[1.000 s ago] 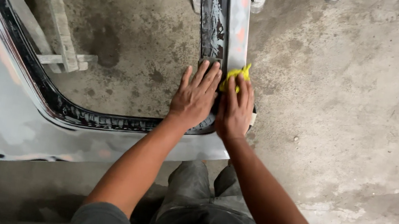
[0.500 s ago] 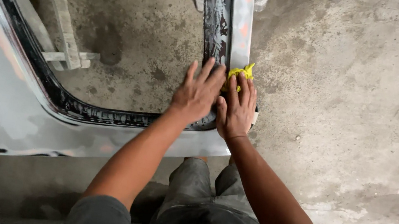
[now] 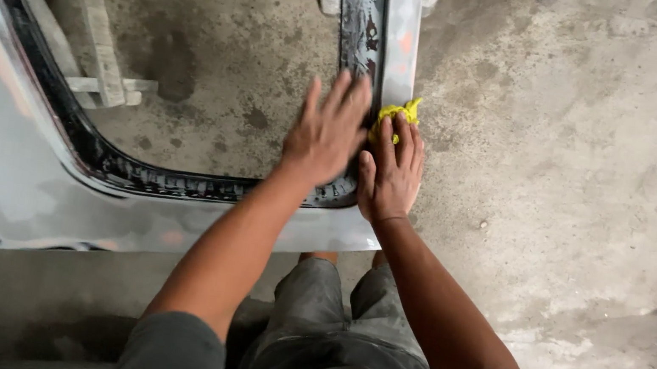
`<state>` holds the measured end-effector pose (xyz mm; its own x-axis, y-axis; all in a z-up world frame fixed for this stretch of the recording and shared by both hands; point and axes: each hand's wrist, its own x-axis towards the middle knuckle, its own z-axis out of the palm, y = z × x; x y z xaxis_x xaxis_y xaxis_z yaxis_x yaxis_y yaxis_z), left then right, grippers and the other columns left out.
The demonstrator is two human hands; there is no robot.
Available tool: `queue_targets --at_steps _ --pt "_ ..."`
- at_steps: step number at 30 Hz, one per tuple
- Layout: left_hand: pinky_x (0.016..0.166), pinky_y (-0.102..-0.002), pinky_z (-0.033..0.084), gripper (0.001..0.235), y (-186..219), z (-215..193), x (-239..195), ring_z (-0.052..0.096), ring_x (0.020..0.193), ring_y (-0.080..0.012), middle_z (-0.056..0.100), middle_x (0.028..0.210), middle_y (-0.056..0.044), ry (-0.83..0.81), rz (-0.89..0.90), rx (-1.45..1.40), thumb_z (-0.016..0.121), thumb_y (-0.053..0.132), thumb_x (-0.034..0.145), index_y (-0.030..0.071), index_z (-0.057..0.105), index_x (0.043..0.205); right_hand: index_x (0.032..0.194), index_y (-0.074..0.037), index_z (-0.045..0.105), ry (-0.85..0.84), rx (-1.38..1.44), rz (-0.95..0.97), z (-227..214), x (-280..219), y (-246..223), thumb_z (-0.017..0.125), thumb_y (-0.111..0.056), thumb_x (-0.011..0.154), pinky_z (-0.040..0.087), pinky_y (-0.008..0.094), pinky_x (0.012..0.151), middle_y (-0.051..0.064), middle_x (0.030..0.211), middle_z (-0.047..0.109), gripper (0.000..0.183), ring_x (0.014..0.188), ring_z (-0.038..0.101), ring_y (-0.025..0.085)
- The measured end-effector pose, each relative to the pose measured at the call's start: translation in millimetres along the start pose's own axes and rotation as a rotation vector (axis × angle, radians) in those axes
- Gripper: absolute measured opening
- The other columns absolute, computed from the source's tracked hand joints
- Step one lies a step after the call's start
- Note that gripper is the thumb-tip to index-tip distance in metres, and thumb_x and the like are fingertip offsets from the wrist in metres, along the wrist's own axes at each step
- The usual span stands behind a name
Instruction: The person scrubs the edges and surface of a white car door with a sanding block and a yellow cloth. They dip the cloth into a green bucket of water and continue scrubbing the door's surface and fuel cap area.
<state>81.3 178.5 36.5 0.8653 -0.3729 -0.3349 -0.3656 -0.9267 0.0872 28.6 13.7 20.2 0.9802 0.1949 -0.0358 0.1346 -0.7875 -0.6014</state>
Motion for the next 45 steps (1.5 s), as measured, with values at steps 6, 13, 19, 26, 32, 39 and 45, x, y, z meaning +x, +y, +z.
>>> queue_targets --at_steps 6,13,19,26,32,39,45 --pt "0.124 -0.059 0.012 0.068 11 -2 -6 0.015 0.156 -0.0350 0.018 0.171 -0.011 0.010 -0.032 0.009 0.049 0.029 0.100 0.004 0.030 0.160 0.159 -0.010 0.043 0.012 0.015 -0.001 3 0 0 0.040 -0.042 0.108 0.021 0.054 0.129 0.016 0.166 0.035 0.060 0.156 0.028 0.041" --pt "0.120 -0.063 0.015 0.069 0 -9 11 0.019 0.153 -0.0386 0.022 0.168 -0.013 0.009 0.050 0.032 0.052 0.033 0.098 0.004 0.034 0.158 0.157 -0.011 0.045 0.007 0.048 0.025 0 0 -3 0.041 -0.043 0.107 0.022 0.054 0.128 0.016 0.165 0.036 0.060 0.154 0.030 0.041" --pt "0.123 -0.061 0.017 0.069 14 -13 -4 0.022 0.155 -0.0377 0.026 0.168 -0.013 0.089 -0.099 -0.073 0.053 0.031 0.099 0.001 0.036 0.159 0.157 -0.010 0.046 0.025 0.054 0.004 2 2 0 0.041 -0.042 0.109 0.021 0.055 0.129 0.017 0.165 0.036 0.058 0.155 0.030 0.042" --pt "0.122 -0.062 0.015 0.066 -1 -7 9 0.021 0.154 -0.0368 0.025 0.167 -0.011 0.076 0.002 -0.100 0.055 0.026 0.097 0.005 0.037 0.156 0.157 -0.010 0.046 0.016 0.035 0.006 2 2 -1 0.040 -0.041 0.108 0.020 0.055 0.128 0.018 0.164 0.037 0.059 0.154 0.030 0.043" --pt "0.123 -0.063 0.013 0.067 17 -12 -6 0.018 0.155 -0.0392 0.021 0.170 -0.011 0.021 -0.057 -0.056 0.053 0.022 0.097 0.003 0.035 0.158 0.157 -0.010 0.046 0.026 0.081 0.002 3 2 0 0.040 -0.042 0.108 0.021 0.054 0.128 0.017 0.164 0.037 0.059 0.154 0.031 0.042" --pt "0.120 -0.063 0.016 0.069 -1 -17 12 0.022 0.151 -0.0407 0.026 0.165 -0.014 0.047 0.015 -0.026 0.054 0.022 0.092 0.002 0.038 0.156 0.156 -0.010 0.047 0.016 0.048 0.017 -2 2 -1 0.040 -0.042 0.107 0.023 0.055 0.126 0.018 0.163 0.038 0.059 0.152 0.032 0.042" --pt "0.121 -0.063 0.019 0.067 16 -9 -13 0.025 0.153 -0.0406 0.032 0.165 -0.013 0.105 0.000 0.021 0.057 0.028 0.096 0.002 0.042 0.156 0.156 -0.010 0.047 0.047 0.070 -0.006 0 0 1 0.041 -0.041 0.108 0.025 0.055 0.126 0.018 0.163 0.038 0.058 0.152 0.033 0.044"
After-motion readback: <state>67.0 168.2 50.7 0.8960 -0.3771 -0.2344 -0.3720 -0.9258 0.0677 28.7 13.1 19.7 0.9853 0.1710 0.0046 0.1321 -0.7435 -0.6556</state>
